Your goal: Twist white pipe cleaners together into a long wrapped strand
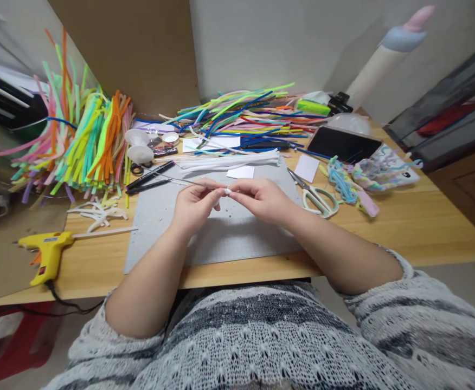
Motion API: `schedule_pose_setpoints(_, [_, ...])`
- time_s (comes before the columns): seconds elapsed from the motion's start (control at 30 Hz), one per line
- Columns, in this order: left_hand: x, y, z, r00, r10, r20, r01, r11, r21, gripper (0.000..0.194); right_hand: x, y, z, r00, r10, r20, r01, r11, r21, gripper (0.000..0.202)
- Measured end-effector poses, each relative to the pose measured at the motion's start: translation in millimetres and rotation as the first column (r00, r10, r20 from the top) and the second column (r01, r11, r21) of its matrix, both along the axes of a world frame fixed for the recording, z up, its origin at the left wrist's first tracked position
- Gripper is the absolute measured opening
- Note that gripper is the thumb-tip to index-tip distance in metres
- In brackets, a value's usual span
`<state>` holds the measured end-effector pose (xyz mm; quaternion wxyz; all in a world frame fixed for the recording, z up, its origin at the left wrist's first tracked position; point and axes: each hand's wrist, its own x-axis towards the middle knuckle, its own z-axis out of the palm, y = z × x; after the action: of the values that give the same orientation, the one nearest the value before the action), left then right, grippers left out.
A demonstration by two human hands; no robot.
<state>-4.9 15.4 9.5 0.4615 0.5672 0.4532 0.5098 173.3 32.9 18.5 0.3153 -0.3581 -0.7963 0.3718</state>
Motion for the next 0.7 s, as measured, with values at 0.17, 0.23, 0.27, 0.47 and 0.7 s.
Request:
schedule_pose_setpoints(0.17, [-1.3,0.8,-6.0,0.999,-0.049,0.009,0.048,0.996,0.077,0.022,-0.4,-0.4,3.7,0.996,0.064,-0.059,-0.067,0.996,-0.054,0.027])
schedule_pose_setpoints(0.23, [-0.4,0.7,-9.6,0.999,-0.042,0.026,0.038,0.991,0.128,0.021,-0.9,0.4,4.1,0.992,0.092,-0.088,-0.100,0.991,-0.085,0.027])
schedule_pose_setpoints(0.27, [0.2,0.5,-11.5,0.999,-0.035,0.033,0.030,0.987,0.156,0.020,-1.1,0.9,3.9,0.990,0.102,-0.100,-0.112,0.989,-0.099,0.026])
schedule_pose_setpoints(0.47, [3.5,-1.5,-16.4,0.999,0.018,0.049,-0.027,0.978,0.207,0.021,-1.6,0.8,-0.1,0.991,0.064,-0.119,-0.079,0.989,-0.124,0.025])
schedule_pose_setpoints(0.7, [6.5,0.6,-8.2,0.996,0.074,0.054,-0.075,0.997,0.013,0.024,-2.9,-0.3,-3.3,0.994,-0.108,0.005,0.108,0.987,-0.119,0.029])
